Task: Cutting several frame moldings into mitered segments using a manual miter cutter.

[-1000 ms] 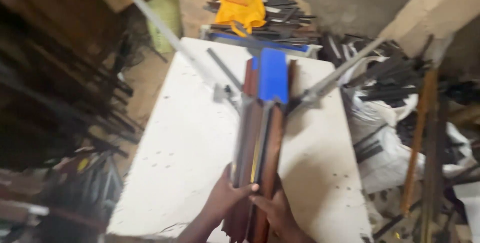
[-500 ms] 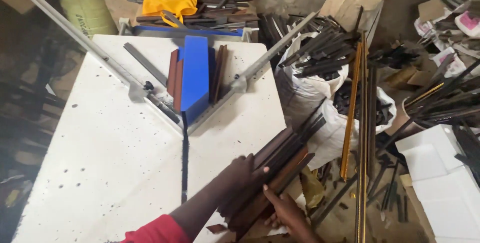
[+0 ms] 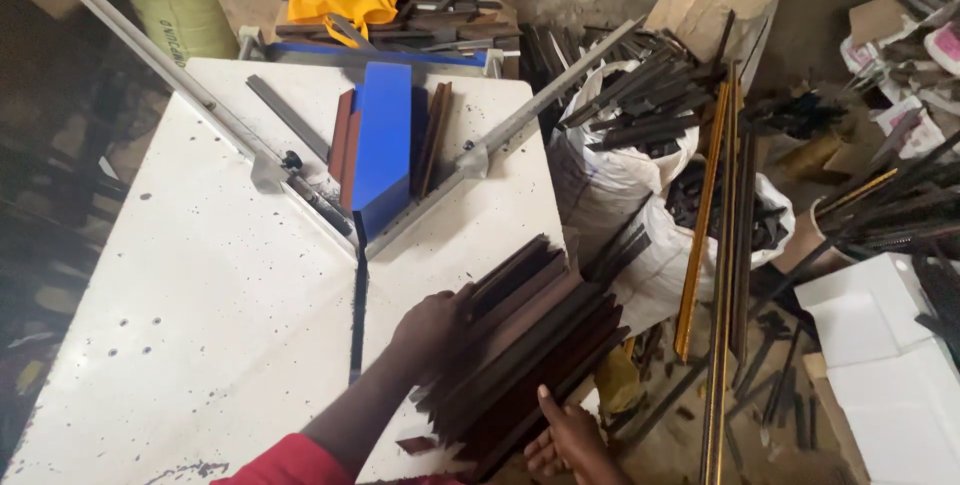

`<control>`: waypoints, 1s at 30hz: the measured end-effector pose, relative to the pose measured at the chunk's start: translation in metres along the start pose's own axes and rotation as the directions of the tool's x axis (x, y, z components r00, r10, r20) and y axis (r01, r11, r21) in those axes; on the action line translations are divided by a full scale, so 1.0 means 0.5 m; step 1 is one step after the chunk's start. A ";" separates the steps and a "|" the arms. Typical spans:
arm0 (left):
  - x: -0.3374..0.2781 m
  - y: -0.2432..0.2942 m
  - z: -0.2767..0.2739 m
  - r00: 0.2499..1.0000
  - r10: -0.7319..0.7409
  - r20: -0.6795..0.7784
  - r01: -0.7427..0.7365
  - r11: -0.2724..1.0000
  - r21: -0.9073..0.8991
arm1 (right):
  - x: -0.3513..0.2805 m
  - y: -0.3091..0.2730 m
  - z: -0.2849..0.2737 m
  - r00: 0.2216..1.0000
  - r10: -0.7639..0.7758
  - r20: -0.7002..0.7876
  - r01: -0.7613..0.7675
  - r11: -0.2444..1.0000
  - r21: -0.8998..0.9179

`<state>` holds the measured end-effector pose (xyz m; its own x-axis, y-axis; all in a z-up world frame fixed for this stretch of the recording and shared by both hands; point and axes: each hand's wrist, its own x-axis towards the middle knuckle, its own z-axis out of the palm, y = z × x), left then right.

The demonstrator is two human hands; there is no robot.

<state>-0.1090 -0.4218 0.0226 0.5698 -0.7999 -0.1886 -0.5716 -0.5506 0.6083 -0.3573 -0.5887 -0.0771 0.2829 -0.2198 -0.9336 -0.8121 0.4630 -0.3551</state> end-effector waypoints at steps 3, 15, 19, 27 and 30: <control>-0.017 0.015 -0.022 0.998 0.020 -0.051 -0.018 0.999 0.038 | 0.046 0.025 -0.027 0.999 0.030 0.041 -0.032 0.998 0.050; 0.008 -0.030 0.013 0.993 -0.021 -0.120 0.027 0.998 0.056 | 0.157 0.075 -0.108 0.960 0.024 0.280 0.038 0.977 -0.212; 0.073 -0.125 0.088 0.950 0.029 -0.312 -0.036 0.999 -0.017 | 0.331 0.124 -0.190 0.851 -0.188 0.491 0.400 0.838 -0.372; -0.023 -0.022 -0.069 0.955 -0.173 -0.242 0.138 0.978 -0.155 | 0.202 0.013 -0.224 0.617 -0.570 0.542 0.761 0.256 -0.596; -0.052 -0.019 -0.082 0.961 -0.124 -0.246 0.076 0.978 -0.196 | -0.009 -0.085 -0.125 0.870 -0.490 0.045 0.440 0.735 -0.516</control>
<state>-0.0944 -0.3861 0.0532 0.7640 -0.6417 -0.0671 -0.3998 -0.5525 0.7313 -0.3560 -0.6613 -0.0550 0.6673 -0.3796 -0.6407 -0.7354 -0.1997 -0.6476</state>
